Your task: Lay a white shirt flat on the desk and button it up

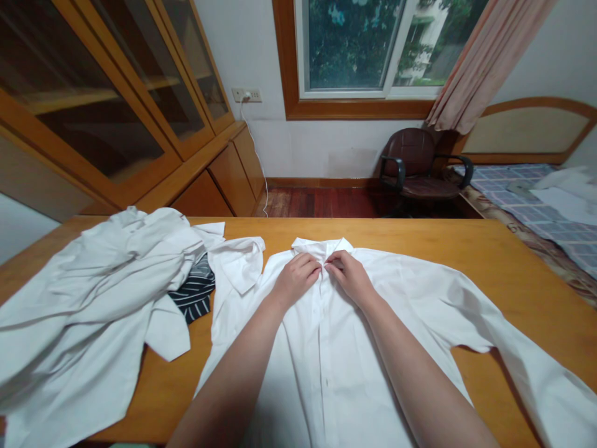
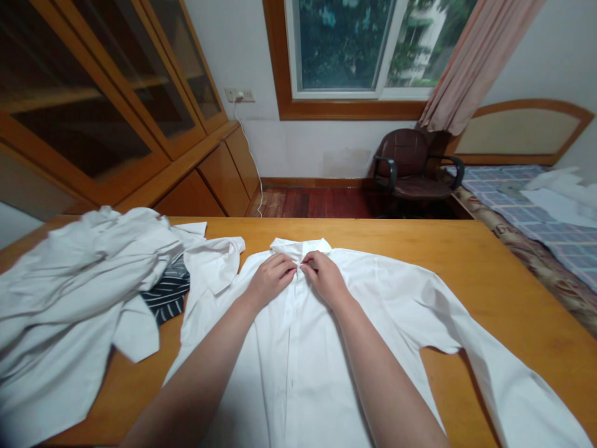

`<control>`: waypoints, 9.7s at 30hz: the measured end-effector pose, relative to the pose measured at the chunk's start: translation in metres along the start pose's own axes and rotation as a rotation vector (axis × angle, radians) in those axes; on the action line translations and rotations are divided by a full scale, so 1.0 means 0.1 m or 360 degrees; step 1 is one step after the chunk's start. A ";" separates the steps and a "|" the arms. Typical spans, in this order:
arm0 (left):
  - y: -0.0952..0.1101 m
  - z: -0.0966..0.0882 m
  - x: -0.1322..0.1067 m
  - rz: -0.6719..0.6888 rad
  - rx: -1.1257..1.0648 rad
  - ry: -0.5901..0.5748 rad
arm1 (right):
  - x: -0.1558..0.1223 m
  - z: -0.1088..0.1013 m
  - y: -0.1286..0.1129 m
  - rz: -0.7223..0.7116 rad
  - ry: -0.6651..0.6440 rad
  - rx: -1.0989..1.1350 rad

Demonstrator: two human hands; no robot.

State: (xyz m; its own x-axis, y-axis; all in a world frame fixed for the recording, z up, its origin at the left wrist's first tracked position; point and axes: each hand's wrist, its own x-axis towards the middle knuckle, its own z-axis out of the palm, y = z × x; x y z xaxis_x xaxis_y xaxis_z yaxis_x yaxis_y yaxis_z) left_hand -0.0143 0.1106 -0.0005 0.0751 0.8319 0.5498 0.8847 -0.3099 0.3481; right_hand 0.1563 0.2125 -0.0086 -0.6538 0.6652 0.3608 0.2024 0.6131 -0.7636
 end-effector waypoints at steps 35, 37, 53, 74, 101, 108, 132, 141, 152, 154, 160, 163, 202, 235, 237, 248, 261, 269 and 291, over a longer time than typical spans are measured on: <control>-0.04 0.02 -0.02 -0.0163 -0.0232 0.0050 | 0.02 -0.06 -0.10 -0.0507 -0.0022 -0.0762; -0.05 0.02 -0.02 -0.0171 -0.0231 0.0025 | 0.03 -0.06 -0.10 -0.0526 -0.0038 -0.0760; -0.15 0.12 0.01 -0.0508 -0.0348 -0.0179 | 0.10 0.02 0.02 -0.0440 -0.0200 -0.0638; 0.07 0.08 0.06 -0.1014 -0.0468 -0.0140 | 0.11 0.07 0.03 -0.0390 -0.0258 -0.0651; -0.01 0.12 0.02 -0.0708 -0.0192 -0.0067 | 0.05 0.05 -0.05 -0.0151 -0.0162 -0.0482; -0.07 0.06 0.00 -0.0508 -0.0180 -0.0102 | 0.05 0.07 -0.02 -0.0148 -0.0117 -0.0518; -0.10 0.06 -0.02 -0.0620 -0.0168 -0.0141 | 0.01 0.06 -0.18 -0.0202 -0.0314 -0.0882; -0.11 0.06 -0.03 -0.0570 -0.0157 -0.0134 | 0.06 0.06 -0.18 -0.0302 -0.0353 -0.1100; -0.08 0.06 -0.04 -0.0539 -0.0107 -0.0137 | 0.07 0.08 -0.14 -0.0372 -0.0365 -0.1067; -0.07 0.05 -0.04 -0.0533 -0.0117 -0.0118 | 0.07 0.07 -0.15 -0.0383 -0.0335 -0.1027; -0.02 0.00 -0.01 -0.0516 -0.0182 -0.0014 | 0.05 0.03 -0.15 -0.0443 -0.0205 -0.0890; -0.02 -0.01 -0.01 -0.0524 -0.0292 -0.0052 | 0.03 0.03 -0.16 -0.0468 -0.0170 -0.0825; -0.09 0.08 -0.03 -0.0863 -0.0799 -0.0022 | 0.04 0.04 -0.06 -0.0030 -0.0231 -0.0008; 0.00 0.02 -0.04 -0.0247 -0.0151 0.0125 | 0.07 -0.04 -0.03 0.0156 -0.0379 0.0183; 0.00 0.02 -0.04 -0.0234 -0.0200 0.0084 | 0.06 -0.04 -0.04 0.0154 -0.0370 0.0170; -0.02 0.03 -0.01 -0.0407 -0.0276 -0.0039 | 0.04 0.00 -0.06 0.0109 -0.0310 0.0069; -0.06 0.07 -0.05 -0.0460 -0.0076 0.0064 | 0.04 -0.01 -0.03 0.0039 0.0180 0.0091; -0.17 -0.03 -0.06 -0.0621 0.0092 0.0275 | 0.02 -0.12 0.20 0.0106 0.0403 -0.0347; -0.43 -0.04 0.29 -0.1124 -0.0037 0.0239 | 0.02 -0.09 0.33 0.0194 0.0389 -0.0183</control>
State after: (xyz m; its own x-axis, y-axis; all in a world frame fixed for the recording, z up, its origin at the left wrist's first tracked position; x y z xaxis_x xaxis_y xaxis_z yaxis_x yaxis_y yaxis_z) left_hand -0.0520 0.1465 0.0037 -0.5769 0.7653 0.2854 0.6885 0.2676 0.6741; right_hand 0.1680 0.2381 -0.0278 -0.4276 0.8111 0.3991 0.3592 0.5576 -0.7484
